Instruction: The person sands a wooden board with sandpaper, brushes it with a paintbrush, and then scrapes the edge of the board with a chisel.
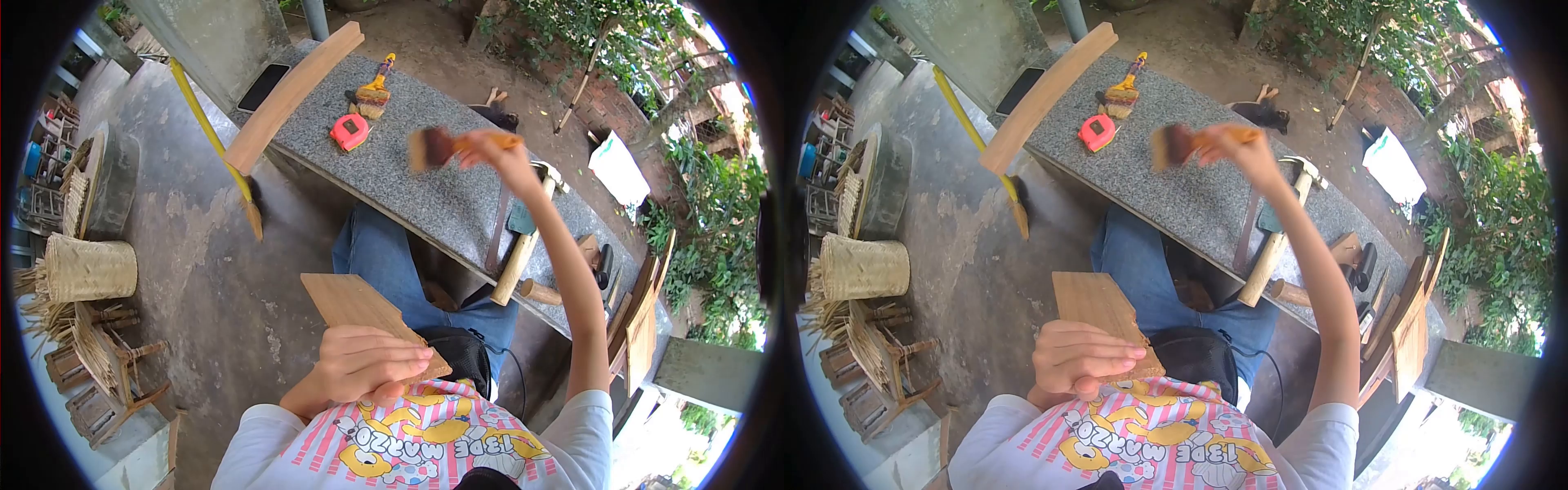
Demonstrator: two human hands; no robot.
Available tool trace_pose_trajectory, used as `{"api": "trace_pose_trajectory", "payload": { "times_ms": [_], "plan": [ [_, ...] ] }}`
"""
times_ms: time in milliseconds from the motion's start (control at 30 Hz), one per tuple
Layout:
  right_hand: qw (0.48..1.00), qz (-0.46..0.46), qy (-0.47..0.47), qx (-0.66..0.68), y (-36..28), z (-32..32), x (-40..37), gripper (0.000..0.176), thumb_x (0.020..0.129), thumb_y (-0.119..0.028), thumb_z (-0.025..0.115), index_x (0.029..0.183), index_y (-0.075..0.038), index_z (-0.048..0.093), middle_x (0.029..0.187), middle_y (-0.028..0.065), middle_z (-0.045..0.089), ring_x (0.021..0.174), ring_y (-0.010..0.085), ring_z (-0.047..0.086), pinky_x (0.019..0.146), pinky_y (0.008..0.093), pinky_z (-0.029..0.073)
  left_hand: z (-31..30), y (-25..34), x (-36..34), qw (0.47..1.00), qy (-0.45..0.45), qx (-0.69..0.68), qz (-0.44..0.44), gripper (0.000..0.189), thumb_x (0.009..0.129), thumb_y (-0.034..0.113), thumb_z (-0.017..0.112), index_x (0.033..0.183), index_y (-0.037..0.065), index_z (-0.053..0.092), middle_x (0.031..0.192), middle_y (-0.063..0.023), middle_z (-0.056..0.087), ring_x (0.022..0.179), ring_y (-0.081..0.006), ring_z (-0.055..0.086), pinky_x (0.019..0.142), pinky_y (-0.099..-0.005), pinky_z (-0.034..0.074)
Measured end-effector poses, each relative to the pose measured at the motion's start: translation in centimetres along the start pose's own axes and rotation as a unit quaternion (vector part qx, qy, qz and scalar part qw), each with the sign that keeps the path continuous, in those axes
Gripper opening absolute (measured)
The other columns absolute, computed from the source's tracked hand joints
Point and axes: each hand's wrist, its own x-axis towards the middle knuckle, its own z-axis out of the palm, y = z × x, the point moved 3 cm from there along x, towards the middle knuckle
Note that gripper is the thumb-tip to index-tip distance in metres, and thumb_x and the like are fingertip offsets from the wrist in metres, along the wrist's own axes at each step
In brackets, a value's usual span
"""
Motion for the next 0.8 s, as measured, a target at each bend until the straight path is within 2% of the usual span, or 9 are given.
{"api": "trace_pose_trajectory", "payload": {
  "times_ms": [67,133,233,333,400,500,633,733,800],
  "plan": [
    [0.996,0.033,-0.065,0.046,0.8,3.0,-2.0,0.028,0.097,-0.019,0.058,0.107,0.006,0.064,0.094,0.0149,0.07,0.075,0.0222,0.069,0.071,0.0334,0.058,-0.2,-0.3,-0.6,0.999,-0.024,-0.009,-0.026,0.032,0.098,0.031,0.053,0.085,0.006,0.069,0.085,-0.0055,0.074,0.077,-0.0185,0.073,0.063,-0.0272,0.057],
    [0.979,0.14,-0.145,0.037,2.1,5.0,-3.1,0.027,0.096,-0.018,0.059,0.108,0.005,0.063,0.096,0.016,0.07,0.077,0.0236,0.069,0.072,0.0357,0.059,-0.3,-0.4,-0.7,0.999,-0.019,-0.01,-0.026,0.033,0.098,0.031,0.052,0.084,0.006,0.069,0.084,-0.0056,0.074,0.076,-0.0185,0.073,0.062,-0.0272,0.057],
    [0.981,0.136,-0.117,0.07,3.7,2.3,-1.1,0.027,0.096,-0.017,0.059,0.108,0.006,0.063,0.095,0.0165,0.07,0.078,0.0234,0.069,0.072,0.0348,0.059,-0.6,-0.3,-0.9,1.0,-0.006,-0.006,-0.026,0.035,0.099,0.031,0.05,0.084,0.006,0.069,0.084,-0.0058,0.074,0.075,-0.0186,0.073,0.061,-0.027,0.057],
    [0.995,0.028,0.089,0.035,5.2,-5.9,2.8,0.027,0.095,-0.019,0.058,0.103,0.006,0.066,0.091,0.0151,0.071,0.076,0.0197,0.07,0.072,0.0311,0.058,-0.7,-0.3,-1.4,1.0,0.008,-0.001,-0.023,0.036,0.1,0.031,0.049,0.083,0.006,0.069,0.084,-0.006,0.074,0.075,-0.0189,0.073,0.061,-0.0271,0.057],
    [0.944,-0.053,0.323,-0.049,4.9,-10.9,4.2,0.027,0.096,-0.019,0.056,0.098,0.004,0.069,0.088,0.0137,0.071,0.074,0.0183,0.07,0.07,0.0292,0.057,-0.7,-0.2,-1.4,1.0,0.014,0.0,-0.019,0.037,0.1,0.031,0.049,0.083,0.006,0.069,0.084,-0.0062,0.074,0.074,-0.0191,0.073,0.061,-0.0273,0.057],
    [0.893,-0.076,0.443,0.004,2.7,-10.9,4.1,0.026,0.096,-0.019,0.056,0.1,0.004,0.069,0.089,0.0137,0.072,0.072,0.0176,0.07,0.069,0.0289,0.057,-0.8,-0.1,-1.2,1.0,0.007,-0.001,-0.013,0.037,0.1,0.032,0.049,0.083,0.006,0.069,0.084,-0.0064,0.074,0.074,-0.0193,0.072,0.061,-0.0273,0.057],
    [0.985,-0.028,0.167,0.021,1.3,-2.3,1.7,0.027,0.096,-0.015,0.056,0.109,0.007,0.064,0.096,0.016,0.07,0.08,0.0224,0.07,0.075,0.0322,0.058,-0.7,-0.2,-1.1,1.0,0.002,-0.011,-0.017,0.038,0.1,0.033,0.05,0.084,0.005,0.07,0.084,-0.0068,0.073,0.074,-0.0194,0.072,0.061,-0.0274,0.057],
    [0.992,0.054,-0.05,0.103,1.6,5.0,-1.1,0.025,0.097,-0.012,0.054,0.11,0.007,0.062,0.099,0.0173,0.069,0.081,0.0254,0.07,0.076,0.0336,0.058,-0.8,-0.2,-1.1,1.0,-0.003,-0.014,-0.021,0.038,0.1,0.034,0.05,0.084,0.005,0.07,0.085,-0.0071,0.073,0.074,-0.0194,0.072,0.06,-0.027,0.057],
    [0.984,0.108,-0.067,0.123,2.4,7.2,-2.2,0.024,0.097,-0.012,0.055,0.109,0.007,0.062,0.099,0.0178,0.069,0.081,0.0257,0.071,0.076,0.0333,0.058,-1.0,-0.2,-1.1,1.0,-0.003,-0.008,-0.025,0.038,0.1,0.035,0.05,0.084,0.005,0.07,0.085,-0.0072,0.073,0.074,-0.0194,0.072,0.059,-0.0269,0.057]
  ]
}}
